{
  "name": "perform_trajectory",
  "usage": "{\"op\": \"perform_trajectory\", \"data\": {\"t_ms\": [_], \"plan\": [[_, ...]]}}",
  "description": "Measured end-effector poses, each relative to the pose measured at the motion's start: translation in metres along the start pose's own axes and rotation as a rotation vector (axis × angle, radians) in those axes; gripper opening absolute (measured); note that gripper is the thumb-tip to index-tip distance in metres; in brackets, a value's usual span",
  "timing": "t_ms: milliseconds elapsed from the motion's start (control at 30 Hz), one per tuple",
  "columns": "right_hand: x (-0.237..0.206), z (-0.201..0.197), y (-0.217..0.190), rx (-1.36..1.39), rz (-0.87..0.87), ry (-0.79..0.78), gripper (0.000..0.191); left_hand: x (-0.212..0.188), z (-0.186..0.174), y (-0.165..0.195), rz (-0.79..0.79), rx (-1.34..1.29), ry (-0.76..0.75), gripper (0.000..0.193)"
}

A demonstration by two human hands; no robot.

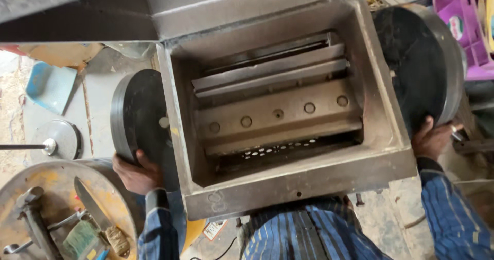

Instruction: The person sits in front of a metal machine frame and uses an angle grinder to grind the metal rollers and bars inside it, producing sparks. They pause to touch and reposition the metal bars, adjust the machine, then resume grinding the surfaces with the grinder.

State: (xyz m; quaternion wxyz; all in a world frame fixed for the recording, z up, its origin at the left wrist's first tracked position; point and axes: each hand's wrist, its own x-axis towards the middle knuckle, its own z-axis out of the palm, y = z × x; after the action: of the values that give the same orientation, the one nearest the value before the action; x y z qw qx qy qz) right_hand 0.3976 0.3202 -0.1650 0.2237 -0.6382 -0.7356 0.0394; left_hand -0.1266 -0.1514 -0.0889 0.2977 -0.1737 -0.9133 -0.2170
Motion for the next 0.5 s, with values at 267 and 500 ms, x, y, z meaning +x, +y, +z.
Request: {"op": "perform_trajectory", "data": {"t_ms": [267,500], "plan": [[-0.033,0.04,0.034,0.193,0.035,-0.024,0.081,-0.058,0.0,-0.005,-0.023,-0.023,0.092,0.06],[-0.013,0.002,0.047,-0.04,0.43,-0.007,0.062,-0.074,-0.073,-0.007,-0.062,0.094,-0.209,0.06]]}}
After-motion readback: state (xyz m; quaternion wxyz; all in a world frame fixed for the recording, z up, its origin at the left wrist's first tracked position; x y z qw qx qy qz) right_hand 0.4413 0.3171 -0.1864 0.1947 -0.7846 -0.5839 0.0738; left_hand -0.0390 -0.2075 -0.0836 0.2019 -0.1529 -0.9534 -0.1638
